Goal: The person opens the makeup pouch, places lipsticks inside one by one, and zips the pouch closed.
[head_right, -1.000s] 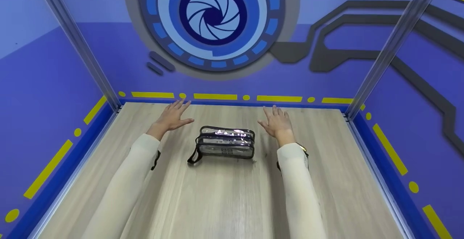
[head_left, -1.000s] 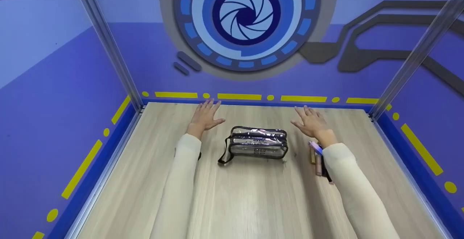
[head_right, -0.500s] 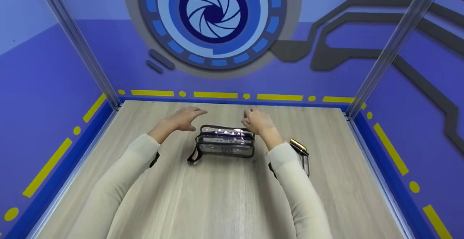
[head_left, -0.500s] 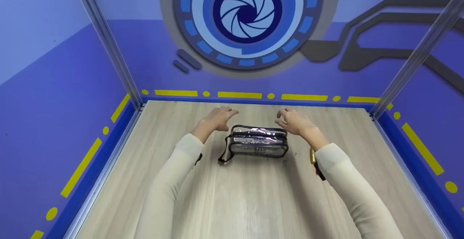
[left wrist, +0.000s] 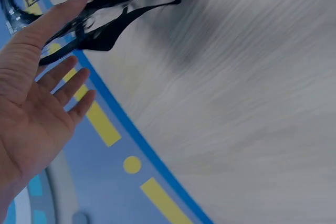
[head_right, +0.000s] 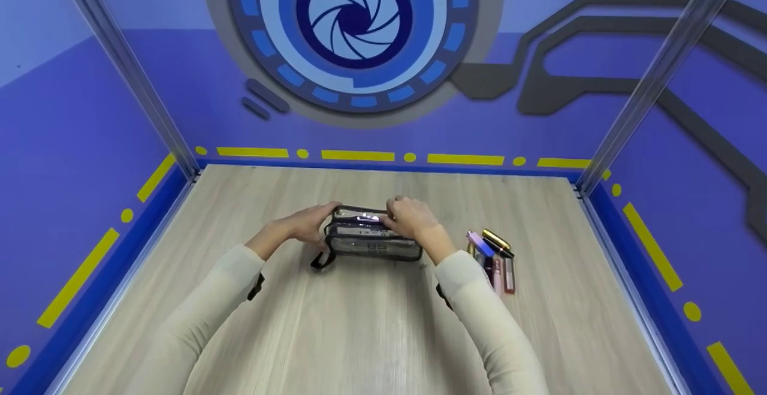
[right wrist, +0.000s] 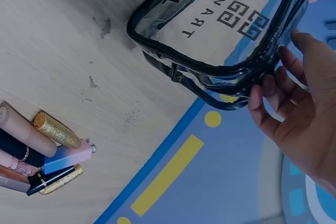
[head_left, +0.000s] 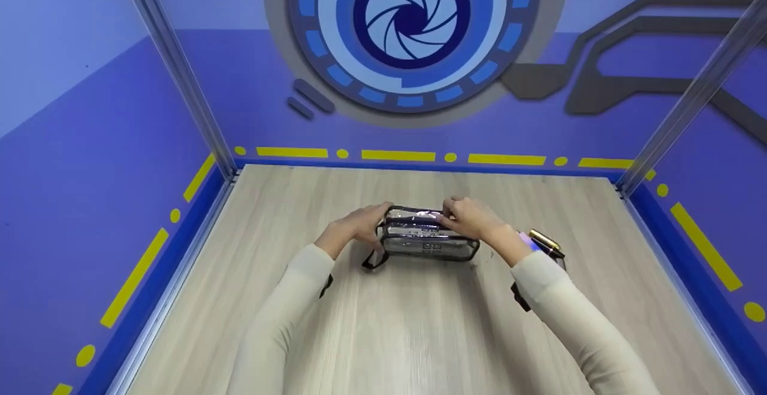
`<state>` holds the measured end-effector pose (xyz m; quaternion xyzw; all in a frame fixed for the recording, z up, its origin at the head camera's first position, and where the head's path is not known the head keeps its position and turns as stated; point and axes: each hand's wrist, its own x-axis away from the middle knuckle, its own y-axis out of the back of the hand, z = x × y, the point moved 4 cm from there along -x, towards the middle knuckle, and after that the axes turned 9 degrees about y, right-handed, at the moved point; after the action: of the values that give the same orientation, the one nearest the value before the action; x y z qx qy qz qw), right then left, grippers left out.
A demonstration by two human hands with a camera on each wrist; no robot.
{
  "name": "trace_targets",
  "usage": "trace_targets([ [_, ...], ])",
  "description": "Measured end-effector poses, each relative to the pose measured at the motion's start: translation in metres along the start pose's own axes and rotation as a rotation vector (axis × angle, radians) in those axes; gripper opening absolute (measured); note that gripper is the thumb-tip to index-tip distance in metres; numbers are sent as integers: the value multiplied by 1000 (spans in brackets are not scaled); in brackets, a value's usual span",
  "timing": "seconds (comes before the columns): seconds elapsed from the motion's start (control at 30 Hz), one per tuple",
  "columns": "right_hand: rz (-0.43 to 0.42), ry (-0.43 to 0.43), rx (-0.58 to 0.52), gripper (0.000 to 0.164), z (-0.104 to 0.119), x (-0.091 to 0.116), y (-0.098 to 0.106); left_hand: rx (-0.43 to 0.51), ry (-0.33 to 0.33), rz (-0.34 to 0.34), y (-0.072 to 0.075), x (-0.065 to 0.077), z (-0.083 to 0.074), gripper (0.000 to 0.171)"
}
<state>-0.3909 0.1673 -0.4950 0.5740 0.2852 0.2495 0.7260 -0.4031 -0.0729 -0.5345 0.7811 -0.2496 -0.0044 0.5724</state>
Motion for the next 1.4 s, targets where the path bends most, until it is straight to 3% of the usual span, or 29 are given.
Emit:
trace_targets([
  [0.27, -224, 51, 66, 25, -6, 9, -18, 243, -80, -81, -22, -4, 4, 97],
  [0.43, -290, 47, 45, 23, -10, 12, -23, 379, -145, -105, -28, -4, 5, 100],
  [0.63, -334, 46, 30, 23, -11, 17, -24, 441, -144, -111, -36, -1, 7, 96],
  [0.97, -383, 109, 75, 17, -12, 22, -25, 490, -111, -198, -56, 0, 16, 52],
  [1.17, -435, 108, 82, 13, -20, 28, -19, 513, -136, -284, -49, 2, 10, 57],
  [1.4, -635, 133, 45, 9, -22, 32, -8, 543, -128, -420, -30, 7, -12, 64],
])
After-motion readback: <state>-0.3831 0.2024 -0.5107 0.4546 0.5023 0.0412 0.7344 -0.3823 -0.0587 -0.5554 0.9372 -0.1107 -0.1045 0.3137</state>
